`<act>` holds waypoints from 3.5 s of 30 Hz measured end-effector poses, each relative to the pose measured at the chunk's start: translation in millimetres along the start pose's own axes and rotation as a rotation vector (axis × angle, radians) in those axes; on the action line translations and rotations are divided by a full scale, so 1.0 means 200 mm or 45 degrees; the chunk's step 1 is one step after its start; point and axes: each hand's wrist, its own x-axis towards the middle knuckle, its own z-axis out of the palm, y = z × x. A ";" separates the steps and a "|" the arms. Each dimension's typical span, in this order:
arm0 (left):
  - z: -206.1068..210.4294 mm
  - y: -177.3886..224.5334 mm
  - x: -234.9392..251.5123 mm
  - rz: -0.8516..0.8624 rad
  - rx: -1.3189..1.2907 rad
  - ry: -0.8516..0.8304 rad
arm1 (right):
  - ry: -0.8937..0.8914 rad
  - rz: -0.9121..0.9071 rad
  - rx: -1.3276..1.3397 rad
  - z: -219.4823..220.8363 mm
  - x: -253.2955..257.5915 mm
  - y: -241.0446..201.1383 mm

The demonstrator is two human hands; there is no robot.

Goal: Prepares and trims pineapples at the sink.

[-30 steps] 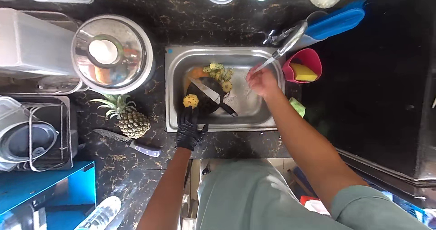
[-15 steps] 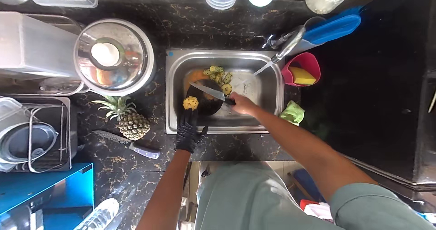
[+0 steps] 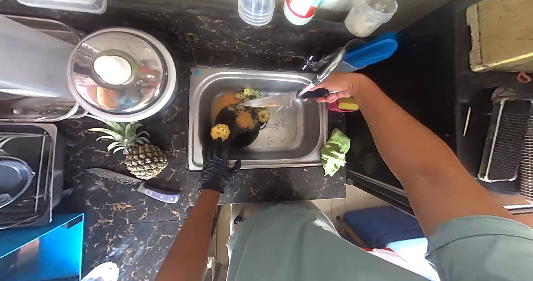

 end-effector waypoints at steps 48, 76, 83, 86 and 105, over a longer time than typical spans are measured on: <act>0.03 -0.02 -0.01 -0.031 0.026 -0.088 | 0.118 0.140 -0.274 -0.11 -0.11 -0.05; 0.05 -0.03 -0.01 -0.005 -0.004 0.031 | 0.451 -0.771 -0.520 0.13 0.06 0.08; 0.04 -0.02 -0.01 -0.018 0.002 0.047 | 0.372 -0.957 -0.139 0.19 0.08 0.12; 0.02 -0.02 -0.01 -0.022 -0.041 0.041 | 0.403 -1.017 0.021 0.21 0.09 0.15; 0.02 -0.01 -0.01 -0.022 -0.013 0.026 | 0.649 -0.923 0.751 0.31 0.15 0.29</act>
